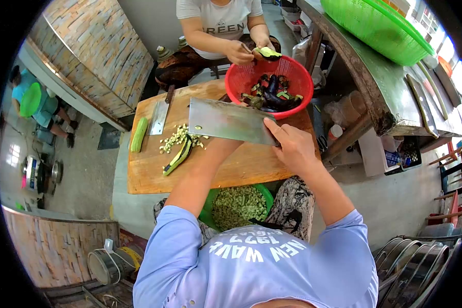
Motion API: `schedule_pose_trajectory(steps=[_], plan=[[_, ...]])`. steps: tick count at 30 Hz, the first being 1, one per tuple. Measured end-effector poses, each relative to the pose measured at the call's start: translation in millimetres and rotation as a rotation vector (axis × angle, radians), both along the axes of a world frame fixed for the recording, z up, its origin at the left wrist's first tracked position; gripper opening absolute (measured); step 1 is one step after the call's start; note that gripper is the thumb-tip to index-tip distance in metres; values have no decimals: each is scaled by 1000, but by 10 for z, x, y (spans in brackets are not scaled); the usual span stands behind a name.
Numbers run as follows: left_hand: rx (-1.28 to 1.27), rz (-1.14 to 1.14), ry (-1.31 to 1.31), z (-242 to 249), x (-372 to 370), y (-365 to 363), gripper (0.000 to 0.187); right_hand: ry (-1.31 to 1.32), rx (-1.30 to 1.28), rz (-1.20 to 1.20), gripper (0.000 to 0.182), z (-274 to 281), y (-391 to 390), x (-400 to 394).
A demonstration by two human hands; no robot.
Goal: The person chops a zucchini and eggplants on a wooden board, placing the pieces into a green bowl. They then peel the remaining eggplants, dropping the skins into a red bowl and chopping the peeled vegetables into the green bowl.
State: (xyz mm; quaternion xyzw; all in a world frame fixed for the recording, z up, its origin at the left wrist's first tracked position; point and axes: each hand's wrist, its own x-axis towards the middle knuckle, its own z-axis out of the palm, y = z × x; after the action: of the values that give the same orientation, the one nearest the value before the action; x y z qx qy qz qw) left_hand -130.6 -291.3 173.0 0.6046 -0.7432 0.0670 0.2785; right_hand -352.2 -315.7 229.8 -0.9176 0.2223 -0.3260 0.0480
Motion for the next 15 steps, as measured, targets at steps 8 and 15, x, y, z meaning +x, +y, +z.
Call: schedule_pose_trajectory(steps=[8, 15], plan=[[168, 205, 578, 388, -200, -108, 25, -39, 377, -203, 44, -445, -860, -24], [-14, 49, 1755, 156, -334, -452, 23, -399, 969, -91, 48, -367, -525, 188]])
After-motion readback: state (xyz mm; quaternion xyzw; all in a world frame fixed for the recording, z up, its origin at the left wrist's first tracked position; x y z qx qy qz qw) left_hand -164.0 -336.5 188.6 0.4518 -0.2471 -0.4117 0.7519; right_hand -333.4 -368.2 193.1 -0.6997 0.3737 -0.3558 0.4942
